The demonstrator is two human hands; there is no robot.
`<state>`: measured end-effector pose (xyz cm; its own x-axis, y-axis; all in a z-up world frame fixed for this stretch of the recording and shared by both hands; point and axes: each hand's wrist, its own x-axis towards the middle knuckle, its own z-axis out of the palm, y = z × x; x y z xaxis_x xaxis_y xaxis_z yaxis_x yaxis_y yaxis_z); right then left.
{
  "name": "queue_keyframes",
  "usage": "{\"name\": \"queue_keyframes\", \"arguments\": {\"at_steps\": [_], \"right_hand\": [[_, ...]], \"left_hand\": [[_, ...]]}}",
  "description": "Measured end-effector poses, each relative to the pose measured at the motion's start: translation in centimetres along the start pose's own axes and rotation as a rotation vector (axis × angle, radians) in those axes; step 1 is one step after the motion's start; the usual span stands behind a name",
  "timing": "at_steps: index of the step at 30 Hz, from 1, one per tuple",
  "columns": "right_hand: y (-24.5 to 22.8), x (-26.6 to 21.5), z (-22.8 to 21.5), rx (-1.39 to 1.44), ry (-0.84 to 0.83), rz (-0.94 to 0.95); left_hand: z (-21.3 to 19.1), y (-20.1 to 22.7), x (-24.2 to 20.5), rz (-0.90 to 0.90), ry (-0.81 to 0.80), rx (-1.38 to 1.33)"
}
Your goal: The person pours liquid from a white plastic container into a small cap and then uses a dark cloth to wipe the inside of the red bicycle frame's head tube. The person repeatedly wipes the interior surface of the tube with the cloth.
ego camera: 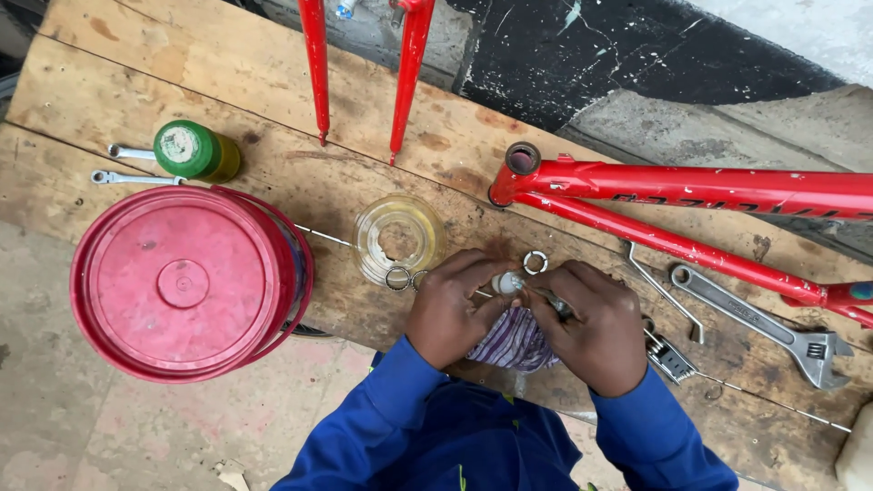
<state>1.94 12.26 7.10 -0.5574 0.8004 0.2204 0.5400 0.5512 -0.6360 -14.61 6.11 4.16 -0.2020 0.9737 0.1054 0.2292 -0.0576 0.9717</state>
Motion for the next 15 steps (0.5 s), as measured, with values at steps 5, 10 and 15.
{"name": "queue_keyframes", "arguments": {"at_steps": [5,10,15], "right_hand": [[0.1,0.9,-0.5,-0.125,-0.200,-0.117],[0.0,1.1,-0.4,-0.150,-0.249,-0.094],[0.5,0.9,0.1,-0.180,-0.340,-0.063]], "left_hand": [[0.2,-1.2,-0.3,0.019,-0.022,0.085],[0.7,-1.4,-0.5,0.017,-0.032,0.111],[1.5,-2.8,-0.7,0.039,-0.049,0.135]]}}
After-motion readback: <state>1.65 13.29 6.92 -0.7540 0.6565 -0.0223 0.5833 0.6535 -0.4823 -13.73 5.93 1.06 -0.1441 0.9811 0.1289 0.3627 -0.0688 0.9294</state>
